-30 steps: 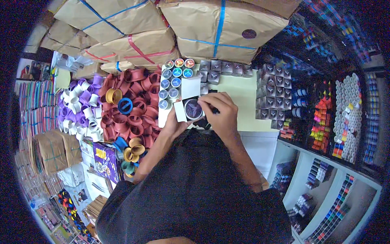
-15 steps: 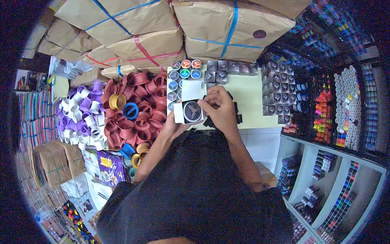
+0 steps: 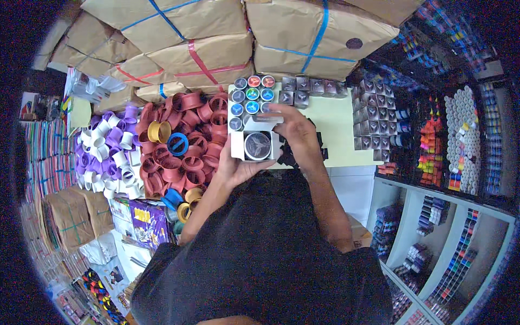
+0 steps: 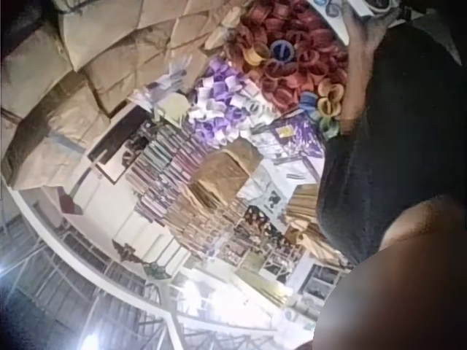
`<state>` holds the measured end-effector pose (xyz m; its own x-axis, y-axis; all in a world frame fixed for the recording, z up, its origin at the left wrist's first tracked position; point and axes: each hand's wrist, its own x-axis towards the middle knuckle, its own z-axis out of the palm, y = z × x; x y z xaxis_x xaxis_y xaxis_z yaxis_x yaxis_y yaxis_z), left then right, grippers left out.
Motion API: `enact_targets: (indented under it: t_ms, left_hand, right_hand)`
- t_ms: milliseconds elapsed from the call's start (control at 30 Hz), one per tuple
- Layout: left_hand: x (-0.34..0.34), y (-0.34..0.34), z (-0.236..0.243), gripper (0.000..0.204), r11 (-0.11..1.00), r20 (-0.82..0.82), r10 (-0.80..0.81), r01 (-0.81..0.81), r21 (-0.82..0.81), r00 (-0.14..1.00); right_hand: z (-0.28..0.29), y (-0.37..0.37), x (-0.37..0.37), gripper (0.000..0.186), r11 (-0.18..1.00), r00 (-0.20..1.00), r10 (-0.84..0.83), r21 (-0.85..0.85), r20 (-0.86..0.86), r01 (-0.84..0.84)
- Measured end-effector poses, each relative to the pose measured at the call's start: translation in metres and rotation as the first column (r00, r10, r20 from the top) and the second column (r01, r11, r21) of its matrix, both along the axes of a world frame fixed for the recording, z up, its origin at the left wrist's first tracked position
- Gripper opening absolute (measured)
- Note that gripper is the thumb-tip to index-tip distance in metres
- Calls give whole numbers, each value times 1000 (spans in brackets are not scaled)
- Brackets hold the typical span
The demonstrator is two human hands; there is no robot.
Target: Packing small circular items into individual silver cardboard boxes.
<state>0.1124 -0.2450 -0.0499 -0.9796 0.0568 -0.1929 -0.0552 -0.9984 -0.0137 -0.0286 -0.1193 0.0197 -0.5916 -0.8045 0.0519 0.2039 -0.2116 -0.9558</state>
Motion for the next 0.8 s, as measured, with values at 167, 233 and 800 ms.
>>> enact_targets:
  t_ms: [167, 233, 800]
  left_hand:
    - [6, -2, -4, 64, 997, -9, 70, -70, -26, 998]
    - [5, 0, -12, 61, 991, -45, 132, -133, -32, 990]
    - [-8, 15, 25, 57, 899, 443, 135, 78, -431, 886]
  right_hand:
    - [-26, 11, 5, 38, 938, 982, -2, 341, 188, -63]
    - [-32, 13, 13, 34, 963, 960, -29, 266, 277, -48]
    - [-21, 5, 20, 42, 975, 893, 25, 210, -450, 78]
